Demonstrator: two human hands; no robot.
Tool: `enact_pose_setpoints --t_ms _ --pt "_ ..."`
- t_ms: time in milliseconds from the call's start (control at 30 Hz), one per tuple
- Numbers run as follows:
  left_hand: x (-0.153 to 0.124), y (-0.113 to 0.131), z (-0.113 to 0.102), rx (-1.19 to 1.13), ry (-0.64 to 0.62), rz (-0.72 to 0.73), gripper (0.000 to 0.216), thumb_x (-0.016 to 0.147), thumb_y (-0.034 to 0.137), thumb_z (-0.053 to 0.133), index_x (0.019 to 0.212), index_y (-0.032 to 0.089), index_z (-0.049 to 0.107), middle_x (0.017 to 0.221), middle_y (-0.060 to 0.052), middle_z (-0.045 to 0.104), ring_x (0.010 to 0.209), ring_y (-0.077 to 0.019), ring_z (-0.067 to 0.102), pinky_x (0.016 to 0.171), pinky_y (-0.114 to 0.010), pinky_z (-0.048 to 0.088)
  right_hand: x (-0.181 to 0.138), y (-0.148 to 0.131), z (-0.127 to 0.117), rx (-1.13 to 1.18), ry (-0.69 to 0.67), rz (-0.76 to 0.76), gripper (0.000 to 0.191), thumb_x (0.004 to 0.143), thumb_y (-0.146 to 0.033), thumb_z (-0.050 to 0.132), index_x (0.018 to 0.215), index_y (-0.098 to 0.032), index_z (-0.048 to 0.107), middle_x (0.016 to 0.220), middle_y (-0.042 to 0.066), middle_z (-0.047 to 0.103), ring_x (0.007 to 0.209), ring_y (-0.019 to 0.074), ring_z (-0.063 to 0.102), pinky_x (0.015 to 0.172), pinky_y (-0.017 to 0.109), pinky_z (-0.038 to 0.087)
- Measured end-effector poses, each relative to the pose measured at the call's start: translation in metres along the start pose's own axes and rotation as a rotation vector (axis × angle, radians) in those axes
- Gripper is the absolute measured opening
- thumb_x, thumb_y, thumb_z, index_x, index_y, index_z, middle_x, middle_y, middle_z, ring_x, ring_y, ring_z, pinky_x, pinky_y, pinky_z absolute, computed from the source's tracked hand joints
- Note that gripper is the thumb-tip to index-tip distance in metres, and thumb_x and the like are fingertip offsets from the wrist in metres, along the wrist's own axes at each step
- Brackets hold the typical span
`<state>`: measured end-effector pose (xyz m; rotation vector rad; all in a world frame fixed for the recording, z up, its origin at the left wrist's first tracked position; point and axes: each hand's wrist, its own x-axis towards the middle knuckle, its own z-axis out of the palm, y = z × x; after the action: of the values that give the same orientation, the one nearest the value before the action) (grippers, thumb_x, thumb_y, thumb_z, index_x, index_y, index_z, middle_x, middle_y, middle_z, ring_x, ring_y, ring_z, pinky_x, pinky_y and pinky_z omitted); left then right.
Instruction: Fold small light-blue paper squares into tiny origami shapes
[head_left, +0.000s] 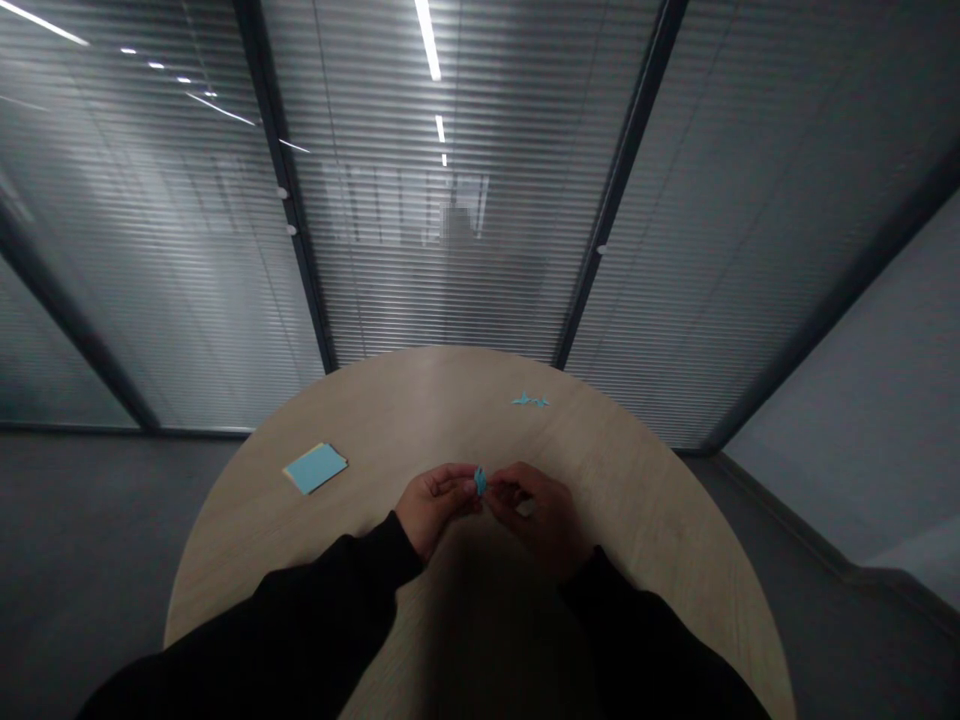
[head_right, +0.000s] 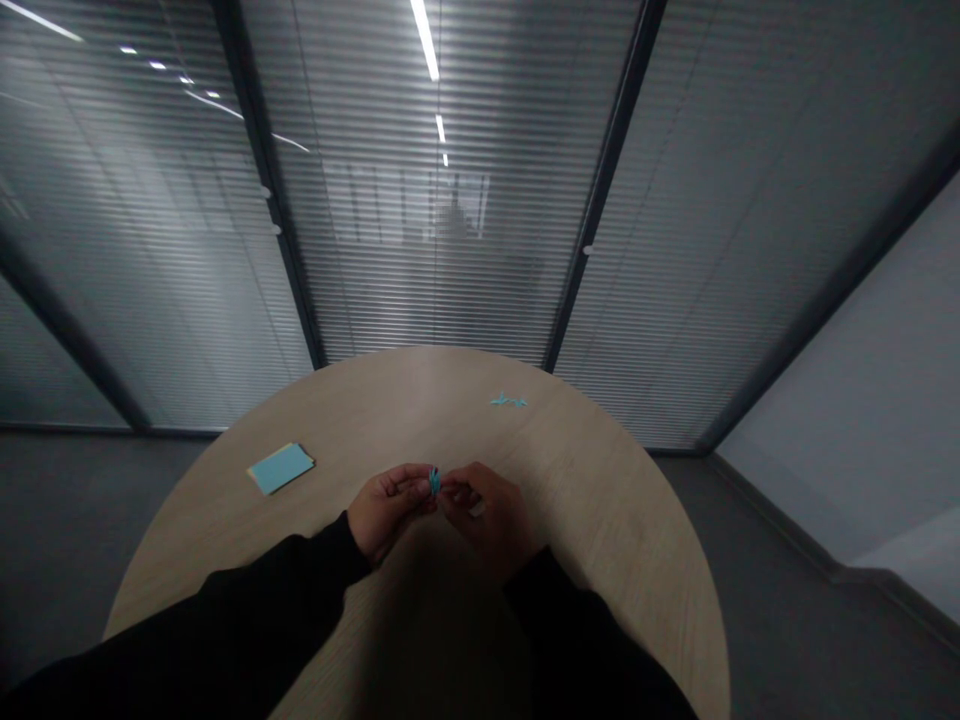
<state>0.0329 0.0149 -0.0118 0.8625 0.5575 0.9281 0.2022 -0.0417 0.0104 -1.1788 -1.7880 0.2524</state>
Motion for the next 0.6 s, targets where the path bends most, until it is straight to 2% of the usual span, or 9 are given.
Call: enact_pose_setpoints --t_ms 233,600 --pt "0.0006 -0.0015 -0.0011 -0.044 0.005 -0.034 0.042 0.054 0.028 0.09 0.085 0.01 0.069 0.076 -0.006 0.073 0.065 -0.0128 0.067 0.072 -0.026 0.054 0.0005 -0.0006 -0.0015 -0.065 0.006 -0.006 0.011 0.084 -0.03 0.063 0.09 -0.021 0.064 0.077 0.001 0.065 0.064 0.0141 0.061 0.059 0.024 0.049" --pt "0.0013 -0.0047 -0.0043 -0.056 -0.023 -0.07 0.037 0.06 0.024 0.088 0.086 0.009 0.066 0.077 -0.007 0.073 0.067 -0.0136 0.068 0.073 -0.028 0.055 0.0002 -0.0013 -0.0021 -0.202 0.001 -0.105 0.006 0.088 -0.026 0.058 0.089 -0.021 0.062 0.075 0.001 0.061 0.064 0.0134 0.057 0.06 0.024 0.046"
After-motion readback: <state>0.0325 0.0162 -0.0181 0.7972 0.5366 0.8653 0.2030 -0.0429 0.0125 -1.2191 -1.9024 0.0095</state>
